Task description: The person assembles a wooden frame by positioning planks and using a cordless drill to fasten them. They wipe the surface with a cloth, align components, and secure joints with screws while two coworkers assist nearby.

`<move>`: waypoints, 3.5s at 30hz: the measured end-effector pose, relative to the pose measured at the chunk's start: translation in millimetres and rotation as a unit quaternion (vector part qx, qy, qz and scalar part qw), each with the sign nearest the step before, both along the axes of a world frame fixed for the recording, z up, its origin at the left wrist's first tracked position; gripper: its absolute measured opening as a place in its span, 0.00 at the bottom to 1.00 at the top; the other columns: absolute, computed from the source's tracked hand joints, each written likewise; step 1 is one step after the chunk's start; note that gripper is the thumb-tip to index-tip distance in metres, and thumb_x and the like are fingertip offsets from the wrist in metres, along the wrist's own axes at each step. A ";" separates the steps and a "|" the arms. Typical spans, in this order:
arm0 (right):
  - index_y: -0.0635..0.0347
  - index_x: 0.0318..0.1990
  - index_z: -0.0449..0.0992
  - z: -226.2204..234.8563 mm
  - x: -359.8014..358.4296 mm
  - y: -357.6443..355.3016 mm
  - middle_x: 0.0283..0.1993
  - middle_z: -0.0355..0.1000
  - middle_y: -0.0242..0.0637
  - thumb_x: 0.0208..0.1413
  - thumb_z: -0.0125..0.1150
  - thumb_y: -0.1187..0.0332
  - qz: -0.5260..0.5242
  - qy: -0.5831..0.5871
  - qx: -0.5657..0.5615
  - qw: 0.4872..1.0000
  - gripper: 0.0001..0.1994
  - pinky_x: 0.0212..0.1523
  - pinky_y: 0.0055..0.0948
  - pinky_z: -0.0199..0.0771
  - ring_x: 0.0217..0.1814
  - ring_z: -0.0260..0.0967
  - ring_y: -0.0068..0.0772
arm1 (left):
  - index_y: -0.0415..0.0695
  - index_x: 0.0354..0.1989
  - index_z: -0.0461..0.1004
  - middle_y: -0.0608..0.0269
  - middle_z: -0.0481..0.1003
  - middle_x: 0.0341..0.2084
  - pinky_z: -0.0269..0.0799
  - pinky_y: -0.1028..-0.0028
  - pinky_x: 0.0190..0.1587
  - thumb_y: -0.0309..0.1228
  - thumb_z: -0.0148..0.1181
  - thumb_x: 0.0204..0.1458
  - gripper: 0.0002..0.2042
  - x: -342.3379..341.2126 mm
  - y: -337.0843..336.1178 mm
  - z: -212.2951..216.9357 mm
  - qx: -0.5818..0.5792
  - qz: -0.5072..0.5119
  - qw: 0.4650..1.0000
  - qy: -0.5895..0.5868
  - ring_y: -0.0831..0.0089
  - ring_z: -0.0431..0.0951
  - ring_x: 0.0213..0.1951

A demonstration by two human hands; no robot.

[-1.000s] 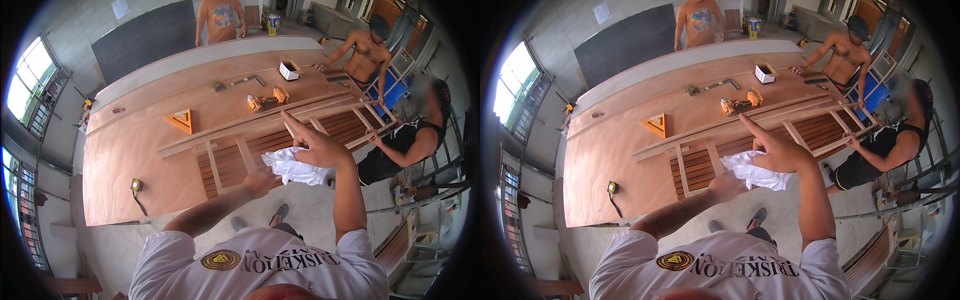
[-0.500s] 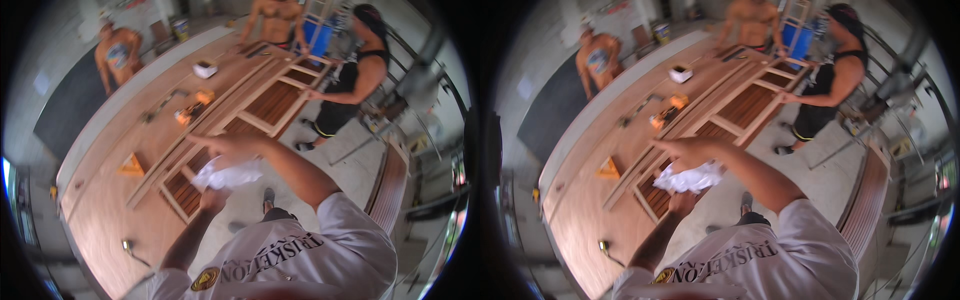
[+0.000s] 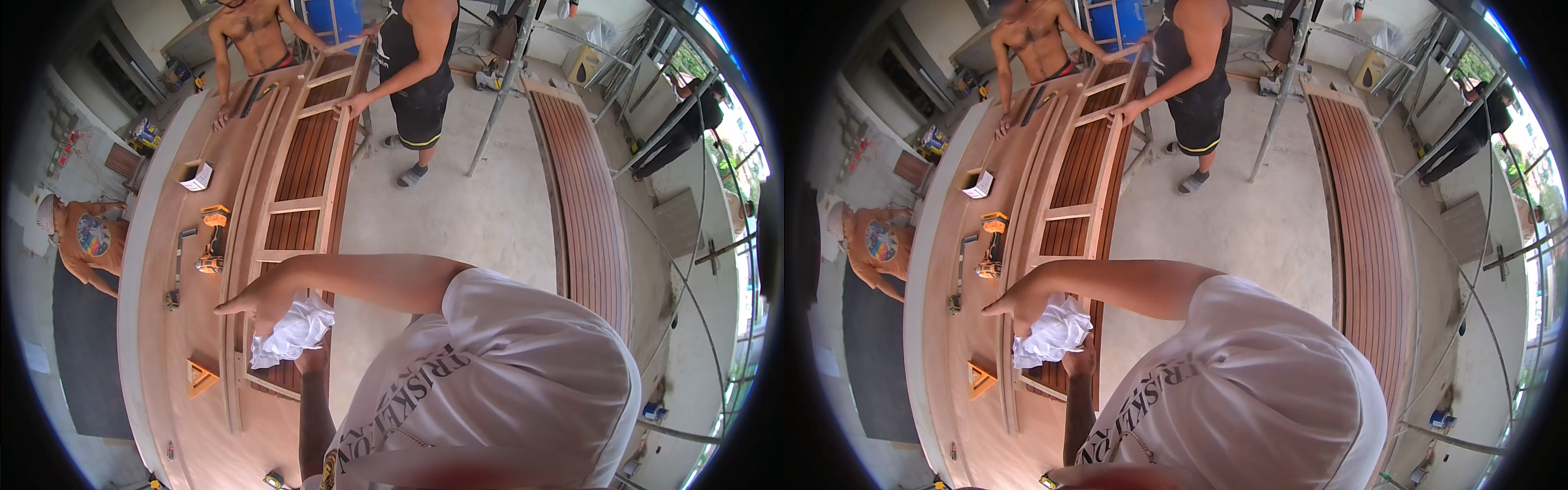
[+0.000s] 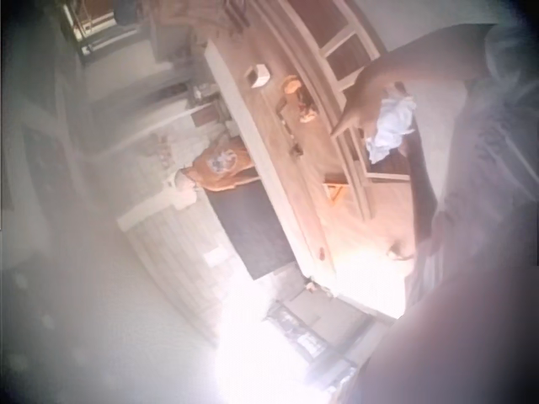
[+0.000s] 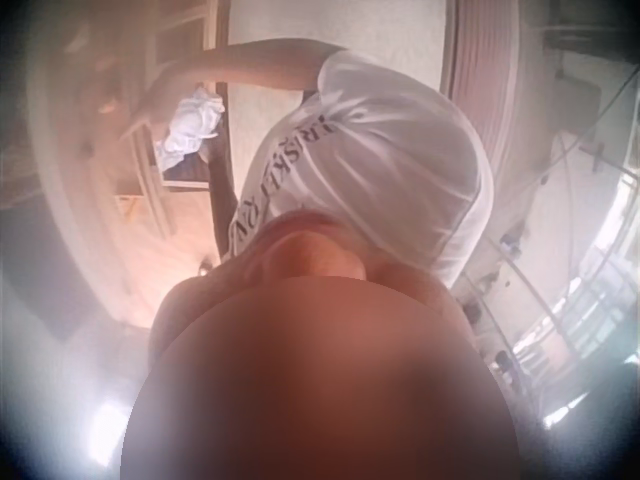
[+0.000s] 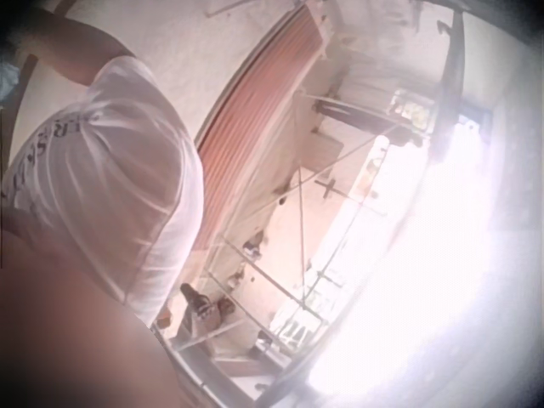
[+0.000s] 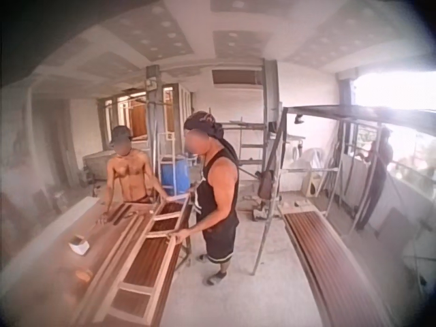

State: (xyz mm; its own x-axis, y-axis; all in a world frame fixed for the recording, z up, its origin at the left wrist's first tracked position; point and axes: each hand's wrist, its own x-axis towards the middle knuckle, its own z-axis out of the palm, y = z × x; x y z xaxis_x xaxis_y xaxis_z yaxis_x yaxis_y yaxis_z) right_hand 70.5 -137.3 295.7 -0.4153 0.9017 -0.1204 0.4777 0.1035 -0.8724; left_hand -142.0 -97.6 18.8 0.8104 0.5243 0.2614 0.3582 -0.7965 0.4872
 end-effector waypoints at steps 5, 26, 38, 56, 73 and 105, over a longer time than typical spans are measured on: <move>0.53 0.80 0.35 12.8 11.9 -16.1 0.42 0.74 0.42 0.56 0.60 0.70 -0.029 0.049 -0.028 0.998 0.49 0.47 0.30 0.72 0.44 0.71 0.31 | 0.43 0.52 0.79 0.50 0.79 0.51 0.72 0.56 0.58 0.39 0.65 0.54 0.19 -6.5 -8.7 38.4 -0.127 -0.002 0.990 0.061 0.49 0.77 0.54; 0.59 0.79 0.27 -0.8 -93.2 80.7 0.36 0.71 0.34 0.52 0.57 0.76 -0.135 0.406 0.007 0.904 0.52 0.45 0.23 0.67 0.38 0.65 0.21 | 0.42 0.65 0.65 0.41 0.64 0.63 0.63 0.52 0.66 0.32 0.65 0.56 0.28 -122.8 -100.7 49.8 -0.123 0.385 0.903 -0.147 0.42 0.64 0.65; 0.65 0.76 0.51 -32.8 -157.7 55.7 0.35 0.71 0.34 0.50 0.52 0.75 0.008 0.347 -0.056 0.936 0.41 0.41 0.20 0.72 0.34 0.68 0.20 | 0.39 0.59 0.71 0.56 0.76 0.50 0.69 0.66 0.59 0.41 0.50 0.68 0.19 -162.9 -92.2 68.8 -0.299 0.417 0.743 -0.429 0.66 0.74 0.54; 0.70 0.72 0.57 -72.6 -291.6 47.8 0.51 0.74 0.42 0.57 0.55 0.76 0.394 0.093 -0.252 0.879 0.34 0.55 0.25 0.72 0.53 0.72 0.28 | 0.36 0.67 0.64 0.56 0.74 0.58 0.67 0.66 0.65 0.26 0.57 0.62 0.25 -172.2 -204.6 81.9 -0.229 0.510 0.471 -0.683 0.70 0.72 0.61; 0.59 0.75 0.56 -109.9 -661.9 -11.1 0.51 0.73 0.36 0.63 0.57 0.70 0.423 0.002 -0.203 0.883 0.33 0.58 0.27 0.70 0.54 0.69 0.25 | 0.37 0.41 0.71 0.58 0.73 0.34 0.70 0.67 0.44 0.26 0.55 0.50 0.11 -559.4 -379.9 -126.3 -0.063 0.885 0.126 -0.443 0.70 0.73 0.38; 0.58 0.71 0.56 -268.0 -536.4 -7.9 0.67 0.59 0.54 0.55 0.66 0.63 -0.572 -0.346 0.145 0.729 0.37 0.66 0.59 0.57 0.68 0.56 0.63 | 0.46 0.65 0.68 0.49 0.66 0.59 0.69 0.55 0.59 0.33 0.62 0.59 0.25 -934.7 -67.9 36.1 0.008 0.655 0.755 -0.036 0.53 0.69 0.60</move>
